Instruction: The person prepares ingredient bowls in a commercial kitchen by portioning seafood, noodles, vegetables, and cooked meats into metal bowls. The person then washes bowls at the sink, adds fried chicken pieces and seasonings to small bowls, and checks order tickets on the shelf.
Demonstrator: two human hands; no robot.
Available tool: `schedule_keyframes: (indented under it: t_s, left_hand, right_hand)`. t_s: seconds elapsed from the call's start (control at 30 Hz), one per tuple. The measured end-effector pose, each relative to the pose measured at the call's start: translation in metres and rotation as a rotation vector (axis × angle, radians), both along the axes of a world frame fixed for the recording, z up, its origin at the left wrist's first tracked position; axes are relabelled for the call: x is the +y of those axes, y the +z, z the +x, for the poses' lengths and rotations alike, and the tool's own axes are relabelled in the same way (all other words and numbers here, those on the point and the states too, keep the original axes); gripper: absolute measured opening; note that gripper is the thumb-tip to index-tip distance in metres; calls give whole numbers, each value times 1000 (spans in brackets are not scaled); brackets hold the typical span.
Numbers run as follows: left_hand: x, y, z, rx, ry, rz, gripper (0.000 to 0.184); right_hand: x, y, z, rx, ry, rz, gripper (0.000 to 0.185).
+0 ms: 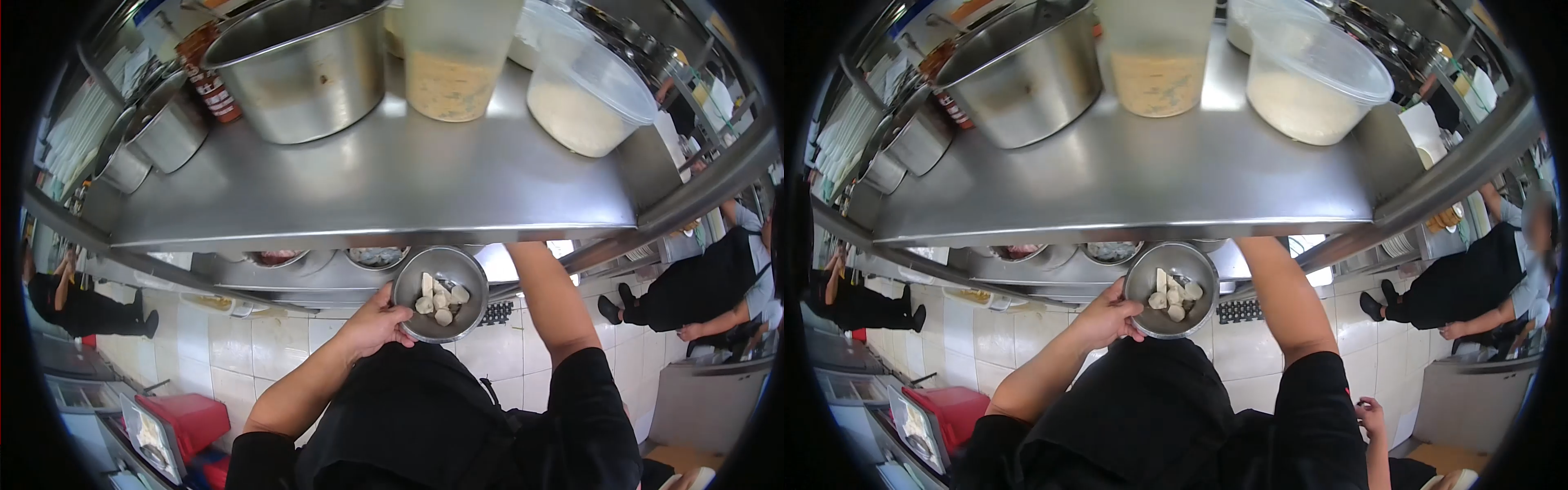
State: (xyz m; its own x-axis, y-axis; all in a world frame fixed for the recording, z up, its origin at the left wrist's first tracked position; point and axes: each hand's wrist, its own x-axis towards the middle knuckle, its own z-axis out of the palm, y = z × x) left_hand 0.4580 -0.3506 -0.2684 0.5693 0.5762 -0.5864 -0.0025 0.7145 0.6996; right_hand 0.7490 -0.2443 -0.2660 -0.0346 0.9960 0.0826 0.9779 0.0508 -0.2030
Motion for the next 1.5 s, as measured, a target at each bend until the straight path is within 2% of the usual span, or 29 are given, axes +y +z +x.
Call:
schedule_keyframes:
  t_s: [0.47,0.7,0.77,0.83,0.9,0.93,0.97,1.03,1.13,1.23,1.33,1.43,1.5]
  left_hand:
    - [-30,-7,-60,28,79,11,61]
    - [-37,-26,-65,29,107,-46,59]
    - [-40,-25,-68,31,137,-31,57]
    - [-43,-24,-74,21,154,-49,57]
    - [-49,-23,-78,3,178,-62,56]
    - [-50,-23,-78,-13,195,-61,56]
    - [-51,-22,-77,-30,209,-59,56]
    - [-51,-21,-78,-33,232,-56,56]
    - [-54,-22,-84,-58,256,-43,57]
    - [-57,-21,-92,-53,311,-38,57]
    - [-62,-20,-101,-70,376,-49,58]
    - [-67,-20,-111,-62,422,-54,59]
    - [-69,-21,-115,-59,441,-55,59]
  right_hand:
    - [31,0,10,-40,-40,-5,35]
    - [31,-11,3,-58,-26,7,35]
    - [25,2,-1,89,-4,-26,34]
    - [7,26,-15,439,67,-167,34]
    - [-19,49,-47,791,274,-426,34]
    - [-29,57,-65,865,422,-548,34]
    - [-36,66,-86,786,476,-598,34]
    - [-36,83,-126,437,446,-567,37]
    - [6,1,-151,143,641,81,31]
    - [30,7,-172,-18,644,-198,29]
    - [37,13,-169,62,543,-265,24]
    - [31,33,-159,260,475,-266,18]
    - [27,50,-154,568,332,-430,12]
